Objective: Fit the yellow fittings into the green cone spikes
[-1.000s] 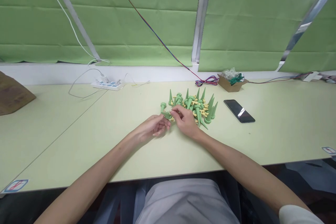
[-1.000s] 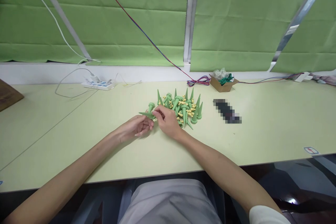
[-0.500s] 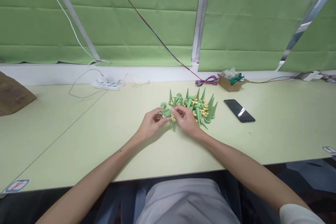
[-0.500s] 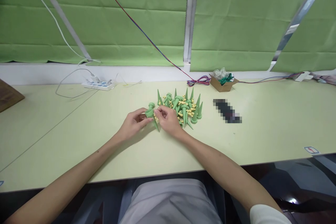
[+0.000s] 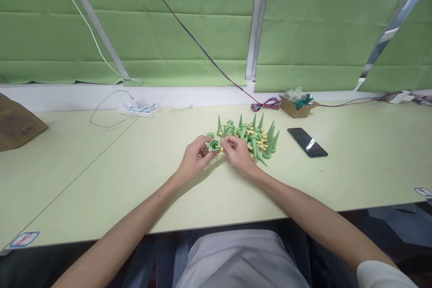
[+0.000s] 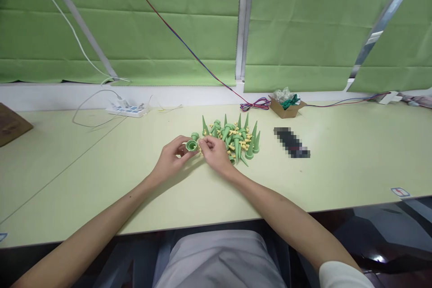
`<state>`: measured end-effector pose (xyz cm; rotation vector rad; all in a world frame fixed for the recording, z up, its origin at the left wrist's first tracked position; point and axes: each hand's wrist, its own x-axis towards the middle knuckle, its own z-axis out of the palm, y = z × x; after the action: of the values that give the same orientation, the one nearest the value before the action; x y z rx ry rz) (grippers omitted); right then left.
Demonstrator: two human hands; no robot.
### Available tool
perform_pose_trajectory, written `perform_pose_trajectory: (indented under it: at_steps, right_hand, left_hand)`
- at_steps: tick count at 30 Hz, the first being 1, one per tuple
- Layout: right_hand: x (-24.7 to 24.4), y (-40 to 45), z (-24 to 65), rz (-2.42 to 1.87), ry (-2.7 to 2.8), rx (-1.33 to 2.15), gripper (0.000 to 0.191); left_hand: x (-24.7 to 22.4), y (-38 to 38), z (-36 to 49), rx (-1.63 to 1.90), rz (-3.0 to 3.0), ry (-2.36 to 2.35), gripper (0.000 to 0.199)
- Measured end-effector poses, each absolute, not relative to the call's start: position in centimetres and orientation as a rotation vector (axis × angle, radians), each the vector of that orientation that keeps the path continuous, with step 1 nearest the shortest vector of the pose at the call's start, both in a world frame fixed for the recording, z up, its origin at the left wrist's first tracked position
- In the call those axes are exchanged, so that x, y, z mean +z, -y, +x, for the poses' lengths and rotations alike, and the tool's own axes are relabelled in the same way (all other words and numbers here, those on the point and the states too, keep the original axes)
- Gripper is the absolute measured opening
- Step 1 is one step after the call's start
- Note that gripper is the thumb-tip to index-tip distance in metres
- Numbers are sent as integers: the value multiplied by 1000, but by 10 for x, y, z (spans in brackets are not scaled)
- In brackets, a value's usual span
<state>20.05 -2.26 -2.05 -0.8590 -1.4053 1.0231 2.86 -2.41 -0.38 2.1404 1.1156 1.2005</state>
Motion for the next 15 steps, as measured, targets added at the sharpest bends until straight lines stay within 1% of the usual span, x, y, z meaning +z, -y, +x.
perform_pose_trajectory:
  at_steps: [7, 12, 15]
  right_hand:
    - [-21, 21, 201, -831, 1385, 964, 37]
    - [-19, 23, 202, -801, 1421, 934, 35]
    - [-18, 25, 202, -775, 1470, 886, 33]
  left_hand:
    - [3, 25, 29, 1142, 1823, -1175, 23]
    - [4, 18, 26, 939, 1443, -975, 46]
    - [4, 19, 26, 814, 1291, -878, 52]
